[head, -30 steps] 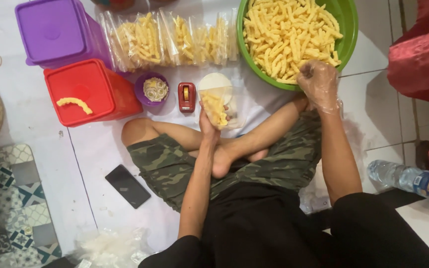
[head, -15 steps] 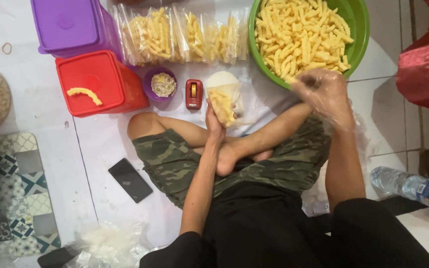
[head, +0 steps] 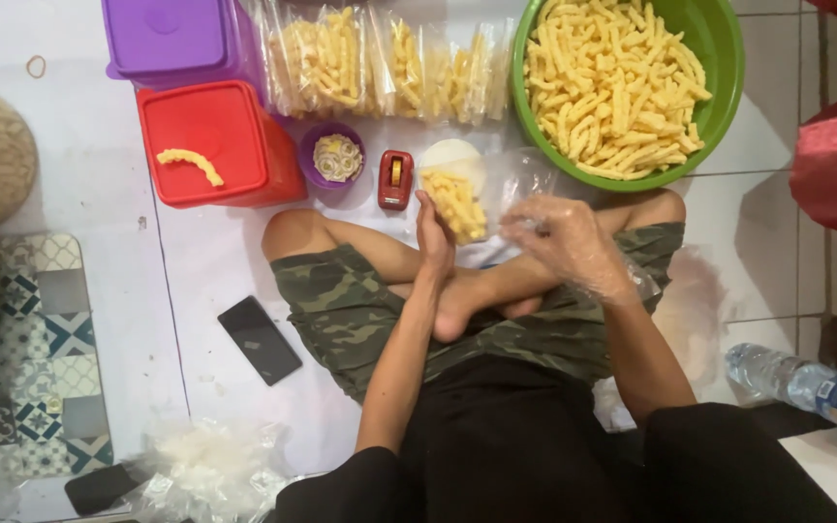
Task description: Manually packing snack sticks into small plastic bags and weighing them on a digital scale for portion control.
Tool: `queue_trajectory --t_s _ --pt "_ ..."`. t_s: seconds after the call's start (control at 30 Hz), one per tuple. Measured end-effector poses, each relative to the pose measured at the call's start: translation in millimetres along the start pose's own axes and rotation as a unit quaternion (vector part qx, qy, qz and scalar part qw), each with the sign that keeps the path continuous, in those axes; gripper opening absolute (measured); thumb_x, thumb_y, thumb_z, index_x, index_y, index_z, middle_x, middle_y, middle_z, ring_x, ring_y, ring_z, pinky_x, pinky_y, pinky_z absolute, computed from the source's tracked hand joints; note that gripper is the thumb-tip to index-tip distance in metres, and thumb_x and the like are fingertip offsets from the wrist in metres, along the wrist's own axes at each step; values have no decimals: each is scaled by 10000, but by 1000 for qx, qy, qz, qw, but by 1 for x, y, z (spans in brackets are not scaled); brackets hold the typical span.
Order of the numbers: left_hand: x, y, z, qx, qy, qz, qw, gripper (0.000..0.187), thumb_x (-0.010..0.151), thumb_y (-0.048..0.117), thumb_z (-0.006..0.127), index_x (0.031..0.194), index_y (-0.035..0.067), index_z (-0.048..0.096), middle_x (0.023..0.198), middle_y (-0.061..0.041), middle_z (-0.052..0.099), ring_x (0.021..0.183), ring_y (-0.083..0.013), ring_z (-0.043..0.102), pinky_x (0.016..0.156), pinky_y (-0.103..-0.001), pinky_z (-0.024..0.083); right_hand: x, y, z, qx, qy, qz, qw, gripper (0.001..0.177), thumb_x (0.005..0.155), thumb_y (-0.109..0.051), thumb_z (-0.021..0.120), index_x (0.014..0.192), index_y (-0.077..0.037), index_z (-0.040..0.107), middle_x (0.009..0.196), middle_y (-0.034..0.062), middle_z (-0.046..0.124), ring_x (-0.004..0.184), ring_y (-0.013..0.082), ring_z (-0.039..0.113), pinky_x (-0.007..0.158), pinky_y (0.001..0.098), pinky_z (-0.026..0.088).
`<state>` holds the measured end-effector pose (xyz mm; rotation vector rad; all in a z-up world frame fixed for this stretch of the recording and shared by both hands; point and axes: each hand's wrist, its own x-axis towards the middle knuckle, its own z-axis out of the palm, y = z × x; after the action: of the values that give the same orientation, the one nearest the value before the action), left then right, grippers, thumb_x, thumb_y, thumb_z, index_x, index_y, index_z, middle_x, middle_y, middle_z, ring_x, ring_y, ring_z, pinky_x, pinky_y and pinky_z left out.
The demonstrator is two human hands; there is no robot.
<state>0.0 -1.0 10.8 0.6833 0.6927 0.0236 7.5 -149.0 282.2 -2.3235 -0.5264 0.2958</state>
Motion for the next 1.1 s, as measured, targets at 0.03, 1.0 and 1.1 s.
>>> queue_trajectory --t_s 0.03,1.0,1.1 --pt "-14 15 15 -45 -24 1 999 701 1052 672 421 1488 127 496 1436 -162 573 1269 -310 598 1035 -476 517 2 8 2 11 21 -19 1000 239 842 -189 840 1051 -91 782 983 131 770 871 345 742 752 419 576" --pt "-29 108 -21 129 -1 213 968 392 983 317 735 1294 112 612 1197 -41 651 1056 -132 646 842 -236 550 40 107 173 486 364 289 740 330 924 -222 815 1173 -27 720 1053 164 768 916 253 756 790 421 642" --pt "-43 132 -37 143 -18 228 963 339 1013 320 667 1265 101 604 1135 -56 699 988 -117 683 824 -227 548 55 135 210 543 420 349 638 305 785 -68 879 1058 -54 744 986 121 759 866 276 738 734 446 638"
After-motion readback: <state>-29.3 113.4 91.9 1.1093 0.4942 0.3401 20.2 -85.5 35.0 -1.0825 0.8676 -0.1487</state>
